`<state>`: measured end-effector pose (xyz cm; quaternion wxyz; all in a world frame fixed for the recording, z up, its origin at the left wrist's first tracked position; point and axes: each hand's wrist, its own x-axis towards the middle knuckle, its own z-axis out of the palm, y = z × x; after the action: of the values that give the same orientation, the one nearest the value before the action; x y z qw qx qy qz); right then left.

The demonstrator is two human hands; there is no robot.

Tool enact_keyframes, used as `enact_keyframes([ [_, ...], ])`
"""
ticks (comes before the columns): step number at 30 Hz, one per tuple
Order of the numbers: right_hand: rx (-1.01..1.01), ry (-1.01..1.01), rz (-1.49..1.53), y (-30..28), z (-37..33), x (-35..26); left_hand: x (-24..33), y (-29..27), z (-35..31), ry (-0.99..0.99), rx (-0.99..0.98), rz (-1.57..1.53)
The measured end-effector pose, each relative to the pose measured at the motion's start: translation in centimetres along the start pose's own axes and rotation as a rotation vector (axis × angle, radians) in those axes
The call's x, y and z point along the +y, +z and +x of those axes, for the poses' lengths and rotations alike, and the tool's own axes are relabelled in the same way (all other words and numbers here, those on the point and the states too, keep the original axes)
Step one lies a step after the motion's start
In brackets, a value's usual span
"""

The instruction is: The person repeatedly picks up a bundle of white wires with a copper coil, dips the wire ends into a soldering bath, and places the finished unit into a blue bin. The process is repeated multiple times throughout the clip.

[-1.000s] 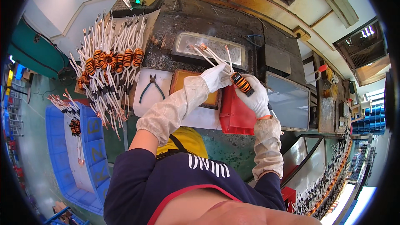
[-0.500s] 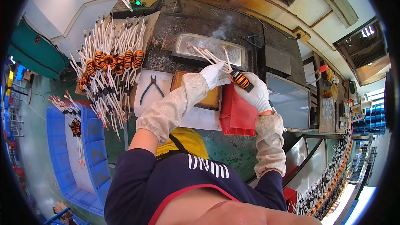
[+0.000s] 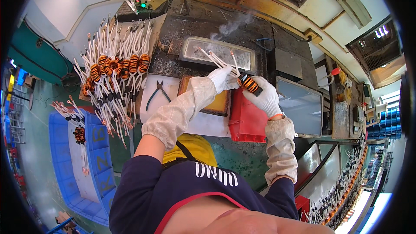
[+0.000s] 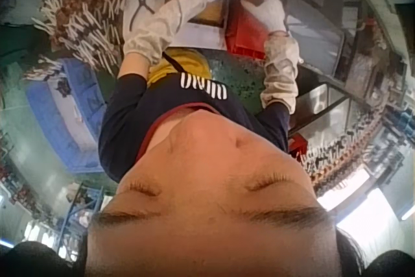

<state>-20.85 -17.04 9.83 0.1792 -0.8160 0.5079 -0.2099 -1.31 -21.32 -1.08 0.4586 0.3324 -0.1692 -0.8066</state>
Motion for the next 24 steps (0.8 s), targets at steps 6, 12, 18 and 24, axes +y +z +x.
enact_keyframes([
  [6,-0.008,0.034,0.043,-0.3,0.0,0.0,0.2,0.4,-0.4,-0.012,0.007,0.021],
  [12,-0.05,0.103,0.039,-1.2,0.1,-0.3,0.3,1.1,-0.9,0.013,-0.006,0.001],
  [18,-0.09,0.204,0.039,-1.3,0.6,0.6,0.5,1.4,-0.9,-0.007,0.001,0.017],
  [24,-0.075,0.205,0.039,-1.1,0.6,1.0,0.7,1.4,-0.9,-0.011,-0.012,0.031],
])
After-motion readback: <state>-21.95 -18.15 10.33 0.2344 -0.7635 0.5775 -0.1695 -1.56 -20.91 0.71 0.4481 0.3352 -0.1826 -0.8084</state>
